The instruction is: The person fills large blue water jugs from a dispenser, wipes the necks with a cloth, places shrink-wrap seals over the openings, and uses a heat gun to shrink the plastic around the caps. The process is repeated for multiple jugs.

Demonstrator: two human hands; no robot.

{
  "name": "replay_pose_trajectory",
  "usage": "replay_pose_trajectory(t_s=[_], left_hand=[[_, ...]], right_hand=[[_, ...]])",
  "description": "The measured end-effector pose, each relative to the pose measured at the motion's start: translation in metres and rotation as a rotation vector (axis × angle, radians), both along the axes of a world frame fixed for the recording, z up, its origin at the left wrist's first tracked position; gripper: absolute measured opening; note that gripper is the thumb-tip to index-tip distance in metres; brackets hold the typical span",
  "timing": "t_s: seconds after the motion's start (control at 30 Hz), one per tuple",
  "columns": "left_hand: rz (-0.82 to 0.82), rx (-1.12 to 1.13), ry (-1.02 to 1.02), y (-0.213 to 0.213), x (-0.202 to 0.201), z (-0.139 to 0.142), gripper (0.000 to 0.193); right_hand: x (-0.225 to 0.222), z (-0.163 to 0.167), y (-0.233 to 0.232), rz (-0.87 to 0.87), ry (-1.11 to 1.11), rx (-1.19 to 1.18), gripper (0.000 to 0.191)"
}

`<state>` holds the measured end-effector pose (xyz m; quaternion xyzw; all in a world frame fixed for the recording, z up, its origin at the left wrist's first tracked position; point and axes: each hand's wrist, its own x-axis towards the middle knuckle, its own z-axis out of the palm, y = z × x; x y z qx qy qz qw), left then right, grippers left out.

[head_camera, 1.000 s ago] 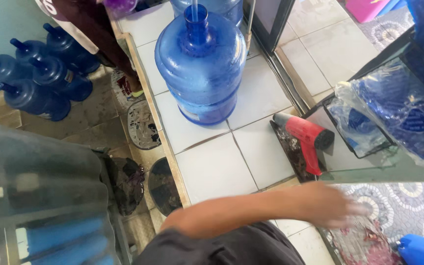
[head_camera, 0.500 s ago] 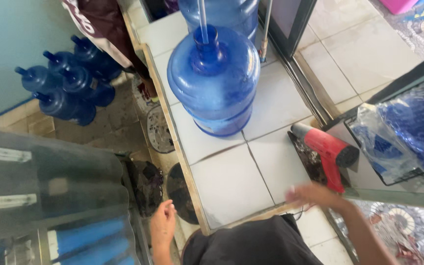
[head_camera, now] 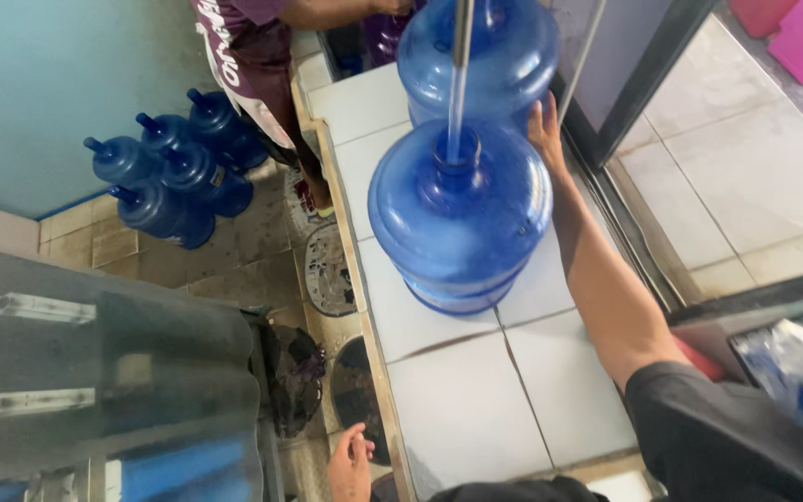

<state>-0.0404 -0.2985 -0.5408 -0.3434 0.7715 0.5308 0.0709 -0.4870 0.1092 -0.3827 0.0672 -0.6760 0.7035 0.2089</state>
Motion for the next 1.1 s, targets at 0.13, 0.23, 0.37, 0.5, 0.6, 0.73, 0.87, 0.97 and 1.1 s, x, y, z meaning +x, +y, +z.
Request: replay_pose_trajectory(t_s=[0.13, 0.23, 0.37, 0.5, 0.6, 0.73, 0.87, 0.97, 1.1], left_hand=[[-0.051, 0.003, -0.120, 0.006, -0.026, -0.014, 0.030], [-0.157, 0.025, -0.029, 0.024, -0.046, -0.007, 0.029], [-0.288, 0.002, 0.053, 0.034, -0.082, 0.018, 0.029], [-0.222, 0.068, 0.107, 0.028, -0.098, 0.028, 0.029], [-0.198, 0.044, 0.013, 0.023, -0.091, 0.013, 0.029], [-0.226, 0.012, 0.006, 0.022, -0.068, -0.023, 0.028], [-0.180, 0.059, 0.004, 0.026, -0.052, -0.047, 0.027], [-0.176, 0.096, -0.132, 0.031, -0.055, -0.040, 0.027], [-0.139, 0.151, 0.015, 0.043, -0.084, 0.013, 0.030]], right_hand=[[-0.015, -0.028, -0.004, 0.040, -0.175, -0.018, 0.056], [-0.011, -0.047, 0.007, 0.223, -0.302, -0.185, 0.050], [0.003, -0.066, 0.018, -0.117, -0.185, 0.232, 0.039], [0.018, -0.090, 0.027, -0.594, 0.092, 1.026, 0.037], [0.015, -0.113, 0.036, -0.220, -0.164, 0.715, 0.052], [-0.012, -0.126, 0.038, -0.244, -0.143, 0.570, 0.030], [-0.044, -0.097, 0.035, -0.310, -0.198, 0.640, 0.022], [-0.058, -0.071, 0.029, -0.348, -0.355, 0.683, 0.022], [-0.058, -0.046, 0.020, -0.373, -0.488, 0.730, 0.030]])
